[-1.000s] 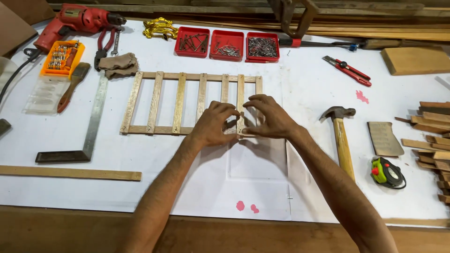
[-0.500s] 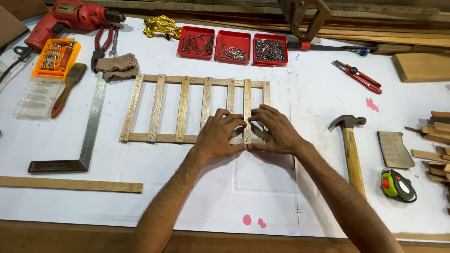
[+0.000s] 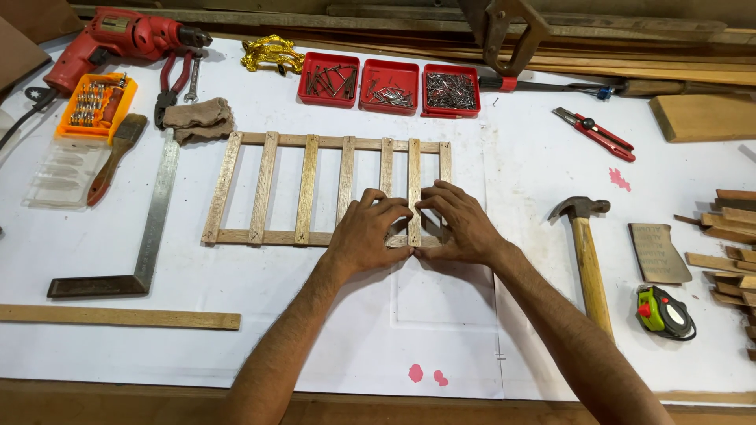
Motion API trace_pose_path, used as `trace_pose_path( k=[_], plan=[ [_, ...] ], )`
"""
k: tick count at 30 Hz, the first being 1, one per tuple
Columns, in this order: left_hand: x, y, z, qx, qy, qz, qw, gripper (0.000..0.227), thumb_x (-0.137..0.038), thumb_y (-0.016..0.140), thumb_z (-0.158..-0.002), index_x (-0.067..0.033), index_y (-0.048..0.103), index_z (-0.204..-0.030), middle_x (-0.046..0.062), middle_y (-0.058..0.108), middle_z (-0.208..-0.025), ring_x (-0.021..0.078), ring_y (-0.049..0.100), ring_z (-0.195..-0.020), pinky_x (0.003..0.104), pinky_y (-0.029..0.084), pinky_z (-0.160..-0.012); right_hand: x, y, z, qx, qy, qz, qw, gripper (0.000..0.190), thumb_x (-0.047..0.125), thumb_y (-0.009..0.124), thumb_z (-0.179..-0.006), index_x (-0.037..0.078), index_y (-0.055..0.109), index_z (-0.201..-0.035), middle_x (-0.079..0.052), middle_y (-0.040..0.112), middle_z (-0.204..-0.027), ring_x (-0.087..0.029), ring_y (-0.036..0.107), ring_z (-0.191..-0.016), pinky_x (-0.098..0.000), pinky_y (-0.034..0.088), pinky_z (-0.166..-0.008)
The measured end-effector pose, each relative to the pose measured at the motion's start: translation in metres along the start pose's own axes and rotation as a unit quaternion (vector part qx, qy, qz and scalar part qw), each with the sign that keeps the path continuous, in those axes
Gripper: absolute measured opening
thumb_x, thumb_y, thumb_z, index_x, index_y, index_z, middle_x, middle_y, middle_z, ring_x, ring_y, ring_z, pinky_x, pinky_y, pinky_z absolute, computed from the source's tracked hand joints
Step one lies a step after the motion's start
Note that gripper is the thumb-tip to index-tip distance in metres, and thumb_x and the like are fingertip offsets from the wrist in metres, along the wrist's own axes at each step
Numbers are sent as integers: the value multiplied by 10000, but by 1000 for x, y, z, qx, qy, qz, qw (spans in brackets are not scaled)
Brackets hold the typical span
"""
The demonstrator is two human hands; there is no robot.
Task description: The person assembles a small wooden ladder-style frame on a workbench. They sand wood slats with sandpaper, measure and mark pieces with a tape measure, position slats across the frame, and hammer nails to fasten the joints, adding pieces one at a time.
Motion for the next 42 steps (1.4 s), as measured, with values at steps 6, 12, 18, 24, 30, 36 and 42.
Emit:
trace_pose_path(
  k=[6, 12, 18, 24, 30, 36, 42],
  plan=[
    [-3, -2, 2, -4, -5, -1, 1000, 646, -473, 859, -697, -180, 678, -1244, -25, 620, -1373, 233, 472, -1292, 435, 446, -1030, -4, 4, 6, -18, -27, -1, 999, 849, 572, 880, -719, 146, 537, -1369, -137, 492, -1477, -376, 345, -1503, -551, 332, -1225],
    [-7, -8, -3, 12, 8, 22, 1000, 834, -500, 893, -658, -153, 595, -1355, 103, 511, -1459, 310, 460, -1308, 495, 429, -1072, 15, -30, 9, -42, -25, -28, 998, 1195, 618, 922, -594, 66, 373, -1502, -231, 431, -1454, -419, 372, -1388, -599, 336, -1144],
    [-4, -41, -31, -54, 22, 38, 998, 707, -408, 838, -821, -76, 565, -1383, 191, 486, -1463, 376, 483, -1328, 509, 418, -1092, -30, -70, 8, -146, 76, -99, 981, 893, 506, 805, -859, 58, 407, -1521, -206, 618, -1347, -356, 592, -1288, -515, 508, -1059],
    [22, -76, -104, -143, 11, 40, 989, 523, -290, 815, -836, -70, 628, -1273, 122, 622, -1304, 331, 566, -1216, 462, 493, -1033, -89, -107, -43, -148, 151, -25, 977, 472, 398, 777, -880, 71, 692, -1210, -150, 689, -1154, -277, 658, -1087, -452, 573, -862],
    [52, -81, -176, -151, 11, 32, 988, 447, -239, 811, -841, -71, 656, -1225, 124, 633, -1211, 336, 565, -1183, 462, 487, -1022, -163, -100, -105, -132, 198, 31, 971, 230, 283, 770, -874, 158, 808, -1063, -124, 684, -983, -273, 578, -1032, -443, 506, -898],
    [71, -68, -219, -112, -8, 32, 993, 358, -158, 748, -884, -79, 666, -1223, 118, 628, -1227, 316, 558, -1186, 453, 483, -1035, -193, -85, -151, -83, 243, 58, 965, 197, 189, 743, -871, 248, 838, -1034, -114, 636, -988, -274, 587, -1026, -435, 547, -871],
    [82, -58, -238, -75, -8, 41, 996, 356, -85, 703, -882, -89, 664, -1236, 105, 619, -1249, 293, 554, -1182, 450, 474, -1041, -194, -70, -188, -16, 219, 110, 969, 241, 211, 856, -799, 275, 826, -1030, -100, 673, -931, -270, 584, -986, -424, 551, -843]
  ],
)
Point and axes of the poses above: each hand's wrist, its own z-axis away from the middle knuckle, its own y-axis out of the palm, x = y × z, the point moved 9 cm from there along -z, towards the middle knuckle
